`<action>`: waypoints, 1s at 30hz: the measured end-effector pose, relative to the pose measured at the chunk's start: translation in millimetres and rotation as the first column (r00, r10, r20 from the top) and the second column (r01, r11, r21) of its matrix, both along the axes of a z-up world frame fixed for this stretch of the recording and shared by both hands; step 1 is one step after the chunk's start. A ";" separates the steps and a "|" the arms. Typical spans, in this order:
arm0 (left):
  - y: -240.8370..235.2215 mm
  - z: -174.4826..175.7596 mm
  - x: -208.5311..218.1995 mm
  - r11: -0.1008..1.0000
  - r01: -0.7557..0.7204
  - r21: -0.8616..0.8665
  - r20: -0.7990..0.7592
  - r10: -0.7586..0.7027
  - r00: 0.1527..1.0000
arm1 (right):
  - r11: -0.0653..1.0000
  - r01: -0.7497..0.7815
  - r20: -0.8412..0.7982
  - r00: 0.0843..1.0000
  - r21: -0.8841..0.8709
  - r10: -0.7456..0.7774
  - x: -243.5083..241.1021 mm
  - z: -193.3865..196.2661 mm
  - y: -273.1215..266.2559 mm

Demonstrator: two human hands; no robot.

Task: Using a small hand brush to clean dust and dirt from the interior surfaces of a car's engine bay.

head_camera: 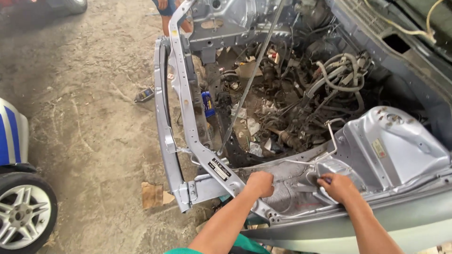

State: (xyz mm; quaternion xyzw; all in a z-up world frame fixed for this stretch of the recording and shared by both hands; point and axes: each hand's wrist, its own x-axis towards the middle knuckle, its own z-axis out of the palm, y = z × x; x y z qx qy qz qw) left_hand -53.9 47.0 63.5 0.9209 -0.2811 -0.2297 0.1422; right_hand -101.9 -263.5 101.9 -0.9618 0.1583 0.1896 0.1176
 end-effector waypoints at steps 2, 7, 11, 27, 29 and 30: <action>1.2 3.8 -8.2 1.000 0.012 0.017 -0.030 -0.012 0.999 | 0.999 0.037 -0.004 0.999 0.021 -0.036 -6.4 14.3 8.7; -0.4 -0.2 3.2 0.999 0.038 -0.015 -0.096 -0.039 0.995 | 0.984 0.136 -0.051 0.990 0.116 -0.130 -6.5 24.3 13.0; 4.7 60.4 1.3 0.997 0.073 0.026 -0.200 -0.066 0.977 | 0.977 0.212 -0.096 0.973 -0.008 -0.211 -1.8 48.0 32.3; 78.6 97.6 72.8 0.977 0.091 -0.193 -0.505 -0.179 0.844 | 0.919 0.387 -0.005 0.922 -0.075 -0.388 0.9 -45.5 31.2; 80.1 91.3 81.9 0.983 0.028 -0.183 -0.582 -0.131 0.802 | 0.881 0.474 0.041 0.880 -0.011 -0.473 0.8 -16.7 53.9; 79.8 87.9 86.1 0.985 -0.039 -0.167 -0.662 -0.083 0.745 | 0.834 0.550 0.072 0.831 0.055 -0.552 -0.2 -2.7 64.5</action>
